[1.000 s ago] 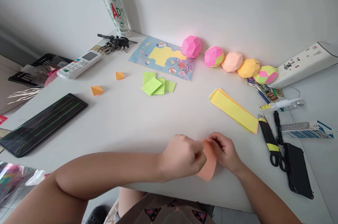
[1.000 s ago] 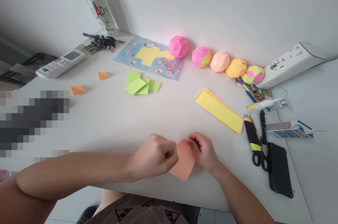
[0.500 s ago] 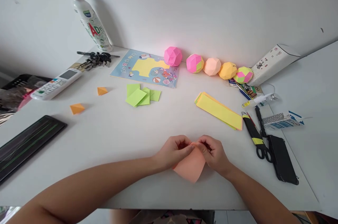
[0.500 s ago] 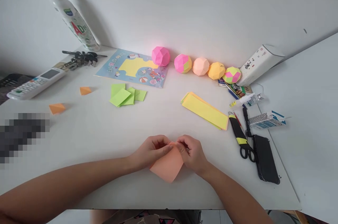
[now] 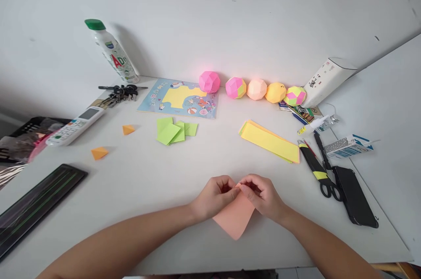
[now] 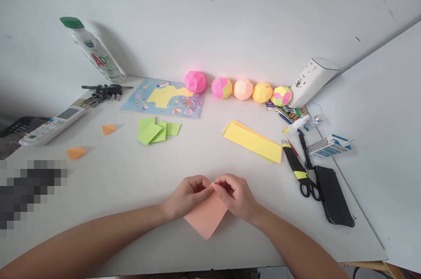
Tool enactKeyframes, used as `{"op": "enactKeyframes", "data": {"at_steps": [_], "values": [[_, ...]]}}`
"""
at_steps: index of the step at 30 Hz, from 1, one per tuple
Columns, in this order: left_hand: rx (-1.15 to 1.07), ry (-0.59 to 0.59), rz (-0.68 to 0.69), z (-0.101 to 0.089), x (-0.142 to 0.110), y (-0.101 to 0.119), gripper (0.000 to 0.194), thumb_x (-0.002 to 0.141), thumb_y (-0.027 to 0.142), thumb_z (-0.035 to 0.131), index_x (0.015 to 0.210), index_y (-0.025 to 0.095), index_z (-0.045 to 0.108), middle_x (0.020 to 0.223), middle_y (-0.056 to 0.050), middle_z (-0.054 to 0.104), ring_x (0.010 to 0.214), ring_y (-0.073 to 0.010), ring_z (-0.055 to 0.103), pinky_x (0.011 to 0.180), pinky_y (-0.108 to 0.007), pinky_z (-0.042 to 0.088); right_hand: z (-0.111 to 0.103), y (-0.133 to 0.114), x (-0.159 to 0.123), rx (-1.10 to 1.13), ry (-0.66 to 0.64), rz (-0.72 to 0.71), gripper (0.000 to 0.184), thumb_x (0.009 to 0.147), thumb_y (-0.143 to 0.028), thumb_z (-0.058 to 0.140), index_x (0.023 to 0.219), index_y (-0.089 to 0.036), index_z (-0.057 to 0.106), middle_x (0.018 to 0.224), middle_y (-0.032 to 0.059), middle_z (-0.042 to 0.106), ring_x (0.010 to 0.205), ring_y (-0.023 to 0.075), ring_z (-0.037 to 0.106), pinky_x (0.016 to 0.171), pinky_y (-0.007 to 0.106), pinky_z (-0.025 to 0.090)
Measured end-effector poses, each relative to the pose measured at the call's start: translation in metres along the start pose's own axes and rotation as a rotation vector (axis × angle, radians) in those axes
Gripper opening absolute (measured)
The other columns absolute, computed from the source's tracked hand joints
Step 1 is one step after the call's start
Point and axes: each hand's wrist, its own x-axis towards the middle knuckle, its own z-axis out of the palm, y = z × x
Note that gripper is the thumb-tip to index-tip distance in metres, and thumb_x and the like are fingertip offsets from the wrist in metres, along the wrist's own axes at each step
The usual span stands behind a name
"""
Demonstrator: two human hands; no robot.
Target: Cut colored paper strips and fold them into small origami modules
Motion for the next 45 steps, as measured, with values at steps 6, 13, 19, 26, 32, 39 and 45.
{"op": "enactKeyframes", "data": {"at_steps": [6,13,19,26,32,39,45], "values": [[0.066,-0.005,-0.002,0.000,0.000,-0.002,0.037,0.075,0.051,0.057,0.070,0.015,0.053,0.067,-0.001,0.056,0.060,-0.0111,0.051,0.051,-0.022,0.038,0.002,-0.003,0.000,-0.037,-0.006,-0.039,0.023,0.089,-0.032,0.045,0.076,-0.018,0.057,0.066,0.0005,0.056,0.058,0.0116,0.048,0.050,0.022,0.038],[0.017,-0.016,-0.027,-0.001,0.002,0.001,0.035,0.072,0.049,0.062,0.070,0.015,0.052,0.067,0.000,0.055,0.059,-0.0108,0.050,0.051,-0.022,0.037,0.001,-0.001,-0.001,-0.110,0.154,-0.094,0.022,0.089,-0.029,0.043,0.071,-0.019,0.052,0.061,-0.0001,0.053,0.055,0.0123,0.046,0.050,0.023,0.039],[-0.059,0.001,0.000,-0.003,0.004,0.003,0.033,0.072,0.045,0.064,0.067,0.015,0.050,0.063,0.002,0.051,0.057,-0.0088,0.046,0.053,-0.022,0.035,-0.012,0.003,0.004,-0.130,0.334,-0.066,0.022,0.088,-0.029,0.044,0.069,-0.020,0.049,0.058,-0.0008,0.048,0.053,0.0123,0.042,0.048,0.023,0.036],[-0.126,0.020,0.074,-0.003,0.004,0.006,0.029,0.075,0.040,0.062,0.064,0.016,0.050,0.065,0.001,0.055,0.062,-0.0125,0.054,0.064,-0.027,0.043,-0.027,0.009,0.009,-0.135,0.476,-0.033,0.021,0.087,-0.033,0.045,0.073,-0.019,0.051,0.062,0.0004,0.052,0.056,0.0137,0.045,0.050,0.024,0.037],[-0.065,0.095,0.181,-0.006,0.007,0.001,0.025,0.079,0.035,0.060,0.064,0.016,0.053,0.063,0.001,0.056,0.062,-0.0116,0.052,0.063,-0.025,0.041,-0.028,0.012,0.011,-0.111,0.510,-0.028,0.022,0.087,-0.034,0.045,0.072,-0.019,0.052,0.060,-0.0007,0.049,0.054,0.0127,0.043,0.049,0.024,0.037],[-0.092,0.151,0.207,-0.006,0.008,-0.006,0.025,0.080,0.038,0.059,0.067,0.016,0.054,0.063,0.000,0.056,0.061,-0.0113,0.052,0.064,-0.025,0.042,-0.023,0.013,0.009,-0.062,0.565,-0.018,0.021,0.087,-0.033,0.045,0.073,-0.018,0.052,0.059,-0.0015,0.047,0.052,0.0117,0.041,0.047,0.023,0.036],[-0.079,0.108,0.145,0.000,0.003,-0.004,0.025,0.078,0.040,0.059,0.072,0.017,0.055,0.073,-0.001,0.059,0.071,-0.0137,0.055,0.067,-0.026,0.043,-0.020,0.012,0.006,-0.028,0.592,-0.003,0.022,0.087,-0.035,0.046,0.073,-0.018,0.052,0.058,-0.0024,0.045,0.050,0.0109,0.038,0.045,0.022,0.034]]}}
